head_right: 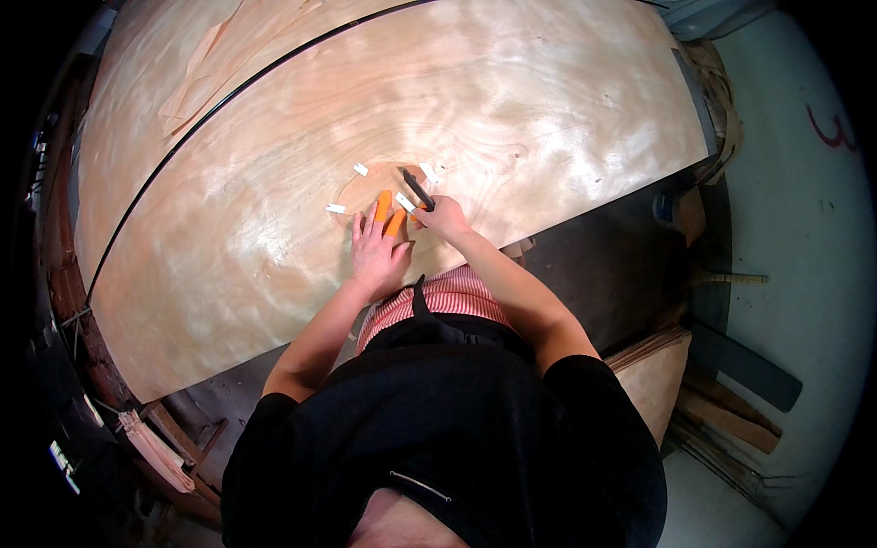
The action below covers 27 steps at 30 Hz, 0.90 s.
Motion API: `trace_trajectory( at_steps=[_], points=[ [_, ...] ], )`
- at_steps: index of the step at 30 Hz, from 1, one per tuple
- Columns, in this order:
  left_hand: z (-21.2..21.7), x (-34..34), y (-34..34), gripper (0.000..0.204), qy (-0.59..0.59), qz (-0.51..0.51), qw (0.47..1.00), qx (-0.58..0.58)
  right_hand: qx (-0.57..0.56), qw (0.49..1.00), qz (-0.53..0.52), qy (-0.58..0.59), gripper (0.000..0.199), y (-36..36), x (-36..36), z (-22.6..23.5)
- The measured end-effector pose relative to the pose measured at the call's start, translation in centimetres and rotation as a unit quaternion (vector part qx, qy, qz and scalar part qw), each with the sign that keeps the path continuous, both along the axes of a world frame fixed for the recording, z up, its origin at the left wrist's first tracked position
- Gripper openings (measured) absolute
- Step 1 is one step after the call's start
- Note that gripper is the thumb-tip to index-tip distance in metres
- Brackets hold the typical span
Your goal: The person uses a utility knife and a long straightedge to cut thin wood veneer sheets on a large curved workbench. They align the straightedge, score the veneer, and remove cut pieces, repeating the process for multiple sheets.
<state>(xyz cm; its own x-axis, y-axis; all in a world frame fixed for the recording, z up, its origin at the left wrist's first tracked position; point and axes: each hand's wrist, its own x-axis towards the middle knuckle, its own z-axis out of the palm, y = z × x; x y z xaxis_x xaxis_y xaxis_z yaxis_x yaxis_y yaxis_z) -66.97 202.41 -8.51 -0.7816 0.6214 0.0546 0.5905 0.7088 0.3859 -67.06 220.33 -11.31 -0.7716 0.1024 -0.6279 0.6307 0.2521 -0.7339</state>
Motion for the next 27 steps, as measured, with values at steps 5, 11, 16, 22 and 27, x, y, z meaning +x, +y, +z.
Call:
trace_trajectory(
  at_steps=[5,11,16,22,27],
  points=[
    [-0.7,-0.1,0.7,0.062,-0.024,-0.009,1.0,0.014,0.007,1.0,-0.007,0.001,0.026,-0.3,0.0,0.1],
    [-0.1,0.1,2.3,0.066,0.003,-0.013,1.0,-0.025,-0.039,0.998,-0.053,0.021,0.027,0.0,1.4,-1.5],
    [-0.4,0.0,2.1,0.069,0.02,-0.024,0.998,-0.061,-0.118,0.987,-0.096,-0.055,0.027,0.1,4.5,2.7],
    [0.9,1.8,1.8,0.061,-0.036,-0.129,0.989,-0.058,-0.099,0.989,-0.107,0.025,0.027,1.9,8.1,0.4],
    [0.7,2.1,2.6,0.057,-0.045,-0.136,0.99,-0.006,0.03,0.994,-0.075,0.07,0.024,3.9,8.7,-0.5]
  ],
)
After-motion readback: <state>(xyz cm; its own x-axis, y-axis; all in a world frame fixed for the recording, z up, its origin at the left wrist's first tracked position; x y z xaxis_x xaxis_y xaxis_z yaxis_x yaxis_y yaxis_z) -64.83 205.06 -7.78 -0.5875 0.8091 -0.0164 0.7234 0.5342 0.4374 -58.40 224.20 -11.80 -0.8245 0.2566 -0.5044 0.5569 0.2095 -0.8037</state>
